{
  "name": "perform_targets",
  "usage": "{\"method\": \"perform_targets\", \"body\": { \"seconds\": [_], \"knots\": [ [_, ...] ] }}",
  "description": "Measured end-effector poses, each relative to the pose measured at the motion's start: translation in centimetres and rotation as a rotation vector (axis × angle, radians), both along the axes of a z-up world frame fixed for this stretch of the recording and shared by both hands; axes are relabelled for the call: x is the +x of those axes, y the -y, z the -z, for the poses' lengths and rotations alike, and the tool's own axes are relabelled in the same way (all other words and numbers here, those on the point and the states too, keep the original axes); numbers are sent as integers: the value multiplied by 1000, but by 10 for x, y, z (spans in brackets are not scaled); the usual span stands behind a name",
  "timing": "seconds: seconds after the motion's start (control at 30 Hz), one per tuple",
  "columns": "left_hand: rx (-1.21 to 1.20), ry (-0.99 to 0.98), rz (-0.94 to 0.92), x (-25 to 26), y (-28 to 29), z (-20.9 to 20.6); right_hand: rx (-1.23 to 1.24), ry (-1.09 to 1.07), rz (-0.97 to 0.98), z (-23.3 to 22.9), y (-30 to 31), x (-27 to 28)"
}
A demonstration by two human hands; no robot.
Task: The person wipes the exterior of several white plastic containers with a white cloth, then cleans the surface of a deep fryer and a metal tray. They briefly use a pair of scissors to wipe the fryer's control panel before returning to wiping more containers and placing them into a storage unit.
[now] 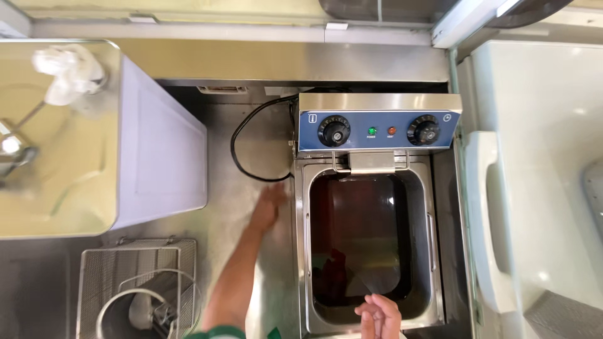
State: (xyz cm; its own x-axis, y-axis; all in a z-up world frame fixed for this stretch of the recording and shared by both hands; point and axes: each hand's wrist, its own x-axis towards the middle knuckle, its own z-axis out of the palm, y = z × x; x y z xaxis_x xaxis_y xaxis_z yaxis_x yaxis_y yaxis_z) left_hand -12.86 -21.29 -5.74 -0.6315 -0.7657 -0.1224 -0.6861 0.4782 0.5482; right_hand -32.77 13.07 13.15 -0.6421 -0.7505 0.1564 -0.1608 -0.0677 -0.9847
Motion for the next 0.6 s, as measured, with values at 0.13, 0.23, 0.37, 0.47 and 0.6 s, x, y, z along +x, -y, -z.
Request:
{"method": "perform_targets", "body": {
  "seconds": [0.13,0.23,0.37,0.47,0.6],
  "knots": [
    [82,40,-46,23,-140,-24,118,45,-85,-41,-4,9],
    [-197,338,42,44,-252,-66,124,17,-130,-61,2,13],
    [302,329,-103,83,-268,-90,97,-10,-180,-82,9,1],
    [308,465,-371,103,-267,-116,95,0,-210,-93,-3,-10],
    [-362,-254,-774,51,-183,-186,150,-31,-215,-98,-11,-24]
  ]
}}
